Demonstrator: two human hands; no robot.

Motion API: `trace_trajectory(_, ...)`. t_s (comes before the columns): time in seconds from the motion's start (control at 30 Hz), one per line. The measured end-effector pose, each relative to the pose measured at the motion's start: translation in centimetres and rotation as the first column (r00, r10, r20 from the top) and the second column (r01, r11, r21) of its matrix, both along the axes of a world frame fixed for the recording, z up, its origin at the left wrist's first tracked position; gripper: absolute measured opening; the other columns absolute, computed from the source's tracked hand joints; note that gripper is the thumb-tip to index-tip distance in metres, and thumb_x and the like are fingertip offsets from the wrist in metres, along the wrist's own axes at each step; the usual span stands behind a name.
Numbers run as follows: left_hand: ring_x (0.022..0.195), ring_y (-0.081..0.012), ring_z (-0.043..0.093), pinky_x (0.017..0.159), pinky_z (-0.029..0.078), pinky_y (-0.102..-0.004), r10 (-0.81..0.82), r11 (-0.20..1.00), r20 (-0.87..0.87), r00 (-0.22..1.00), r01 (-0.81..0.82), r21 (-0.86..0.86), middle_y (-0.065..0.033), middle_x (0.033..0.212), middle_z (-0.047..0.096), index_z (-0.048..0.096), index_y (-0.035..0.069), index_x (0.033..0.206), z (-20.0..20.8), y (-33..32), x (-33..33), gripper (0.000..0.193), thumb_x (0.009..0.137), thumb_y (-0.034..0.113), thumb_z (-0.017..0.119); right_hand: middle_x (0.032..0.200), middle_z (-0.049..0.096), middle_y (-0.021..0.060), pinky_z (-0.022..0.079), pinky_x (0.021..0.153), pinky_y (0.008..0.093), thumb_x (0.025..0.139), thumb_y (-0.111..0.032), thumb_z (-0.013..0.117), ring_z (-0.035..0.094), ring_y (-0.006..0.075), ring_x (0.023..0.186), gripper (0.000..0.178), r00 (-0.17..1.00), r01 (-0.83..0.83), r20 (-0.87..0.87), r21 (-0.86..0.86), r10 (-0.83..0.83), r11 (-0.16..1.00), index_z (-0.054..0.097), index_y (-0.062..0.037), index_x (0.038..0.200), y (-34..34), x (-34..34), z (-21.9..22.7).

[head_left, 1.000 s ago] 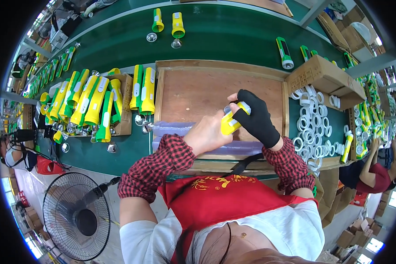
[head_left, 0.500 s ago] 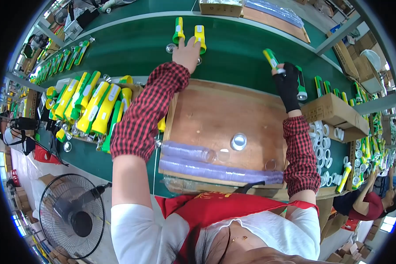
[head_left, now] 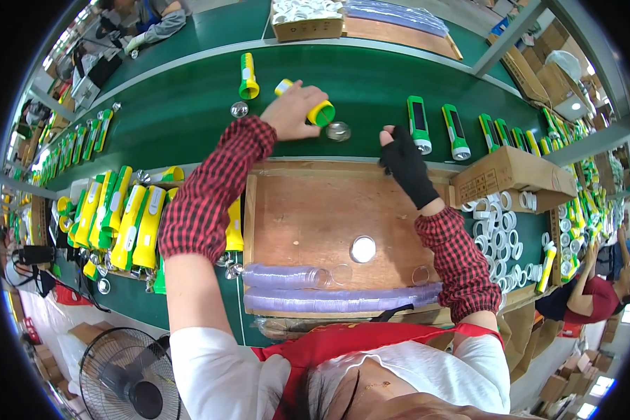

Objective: Assemble flashlights by attaching internal components and lens covers to the main body on an assembly line.

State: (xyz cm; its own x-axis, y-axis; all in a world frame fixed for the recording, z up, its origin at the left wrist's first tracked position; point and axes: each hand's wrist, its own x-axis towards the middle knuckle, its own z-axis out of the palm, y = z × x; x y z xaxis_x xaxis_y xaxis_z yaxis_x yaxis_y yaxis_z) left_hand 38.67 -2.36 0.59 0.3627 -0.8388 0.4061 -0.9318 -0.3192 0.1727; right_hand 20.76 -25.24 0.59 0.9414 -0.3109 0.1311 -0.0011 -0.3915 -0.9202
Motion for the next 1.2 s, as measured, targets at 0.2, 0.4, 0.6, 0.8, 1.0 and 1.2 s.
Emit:
trace_trajectory(0.2,0.084,-0.0350,0.060,0.074,0.050,-0.0412,0.065,0.987,-0.149,0.987,-0.085,-0.134,-0.0163,0.094,0.056,0.051,0.002,0.106,5.3,-2.4,-12.9,0.054,0.068,0.030,0.076,0.083,0.058,0.0044,0.046,0.055,0.0248,0.098,-0.042,0.051,0.058,0.0125,0.062,0.042,0.925,-0.181,-0.111,0.712,0.363,0.678,0.059,-0.0019,0.109,0.4,-3.6,1.7)
trace_trajectory(0.4,0.084,-0.0383,0.065,0.072,0.054,-0.0420,-0.003,0.966,-0.523,0.852,-0.132,-0.221,-0.0215,0.095,0.063,0.044,0.005,0.115,7.8,0.5,-22.1,0.057,0.079,0.036,0.075,0.103,0.065,0.0083,0.052,0.067,0.0255,0.099,-0.037,0.052,0.064,0.0150,0.077,0.039,0.857,-0.009,-0.168,0.940,0.487,0.341,0.058,-0.0034,0.116,2.5,-9.2,5.0)
trace_trajectory(0.6,0.080,-0.0138,0.059,0.069,0.052,-0.0299,-0.299,0.907,-0.954,0.019,-0.305,-0.290,-0.0086,0.096,0.060,0.044,0.004,0.117,5.3,1.7,-30.0,0.037,0.095,0.031,0.059,0.103,0.060,0.0127,0.050,0.079,0.0350,0.089,-0.012,0.063,0.060,0.0264,0.095,0.022,0.790,-0.498,0.262,-0.253,0.554,0.829,0.060,-0.0022,0.108,3.5,-16.2,5.8)
trace_trajectory(0.8,0.075,-0.0165,0.062,0.066,0.054,-0.0301,-0.544,0.793,-0.745,-0.387,-0.527,-0.306,-0.0084,0.095,0.060,0.041,0.008,0.135,0.3,1.1,-36.9,0.055,0.095,0.040,0.059,0.118,0.056,0.0120,0.046,0.092,0.0449,0.085,-0.014,0.064,0.051,0.0355,0.113,0.024,0.733,-0.531,0.061,-0.571,0.678,0.626,0.059,-0.0046,0.106,5.0,-21.2,5.4)
trace_trajectory(1.0,0.070,-0.0157,0.063,0.063,0.053,-0.0300,-0.490,0.795,-0.787,-0.375,-0.563,-0.226,-0.0085,0.088,0.060,0.048,0.005,0.115,-0.1,1.8,-38.2,0.034,0.094,0.027,0.063,0.094,0.060,0.0158,0.047,0.074,0.0424,0.088,-0.023,0.061,0.058,0.0351,0.089,0.025,0.957,-0.291,-0.105,-0.375,0.272,0.880,0.058,-0.0040,0.103,3.2,-17.6,-2.7)
trace_trajectory(1.2,0.069,-0.0162,0.063,0.063,0.053,-0.0298,-0.466,0.783,-0.838,-0.282,-0.572,-0.243,-0.0089,0.087,0.059,0.047,0.004,0.113,-0.1,2.0,-38.9,0.030,0.096,0.027,0.059,0.090,0.063,0.0122,0.045,0.081,0.0416,0.082,-0.024,0.067,0.057,0.0323,0.090,0.025,0.970,-0.223,-0.068,-0.628,0.233,0.745,0.065,-0.0036,0.097,3.4,-15.5,-4.4)
